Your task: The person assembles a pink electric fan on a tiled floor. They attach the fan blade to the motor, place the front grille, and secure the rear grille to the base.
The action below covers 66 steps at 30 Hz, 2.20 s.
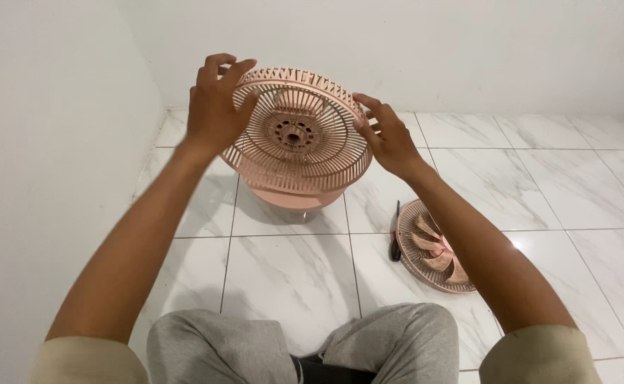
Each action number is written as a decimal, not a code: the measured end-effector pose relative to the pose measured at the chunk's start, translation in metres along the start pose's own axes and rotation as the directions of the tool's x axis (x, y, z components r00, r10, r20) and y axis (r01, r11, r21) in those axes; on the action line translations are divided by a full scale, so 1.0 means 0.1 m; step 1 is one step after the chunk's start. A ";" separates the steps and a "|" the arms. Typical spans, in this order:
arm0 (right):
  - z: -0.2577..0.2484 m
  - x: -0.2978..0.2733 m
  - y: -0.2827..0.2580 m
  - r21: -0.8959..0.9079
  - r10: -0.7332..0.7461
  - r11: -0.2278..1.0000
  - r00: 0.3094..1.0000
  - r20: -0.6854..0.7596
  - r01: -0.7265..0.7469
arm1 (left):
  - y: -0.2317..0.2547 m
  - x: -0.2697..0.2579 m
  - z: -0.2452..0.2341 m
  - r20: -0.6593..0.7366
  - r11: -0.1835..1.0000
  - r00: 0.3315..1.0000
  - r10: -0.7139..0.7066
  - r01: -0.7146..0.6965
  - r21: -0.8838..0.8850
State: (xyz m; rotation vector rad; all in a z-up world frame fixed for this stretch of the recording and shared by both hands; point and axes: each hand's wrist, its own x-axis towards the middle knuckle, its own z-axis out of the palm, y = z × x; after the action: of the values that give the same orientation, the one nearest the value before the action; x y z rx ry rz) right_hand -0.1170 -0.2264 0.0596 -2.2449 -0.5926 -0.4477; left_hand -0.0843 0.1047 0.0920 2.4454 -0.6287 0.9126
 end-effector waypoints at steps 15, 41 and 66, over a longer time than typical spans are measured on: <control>0.74 0.02 -0.51 -0.230 0.053 0.969 0.985 -0.166 -0.091 | 0.76 -0.25 0.23 -0.034 0.975 0.982 -0.188 0.182 -0.131; 1.30 0.11 0.54 0.144 0.275 0.958 0.940 -0.202 -0.249 | -0.06 0.35 0.35 0.202 0.891 0.937 -0.286 0.183 0.416; 1.38 0.58 0.81 0.261 0.143 0.963 0.950 -0.279 -0.068 | -0.17 0.11 0.73 -0.058 0.987 0.997 0.049 -0.039 0.154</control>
State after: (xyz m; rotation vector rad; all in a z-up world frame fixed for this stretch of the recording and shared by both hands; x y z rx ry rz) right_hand -0.0068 -0.1571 -0.0495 -1.9130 -0.3474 -0.6062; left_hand -0.0321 0.0747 0.0463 2.5349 -0.6137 1.0865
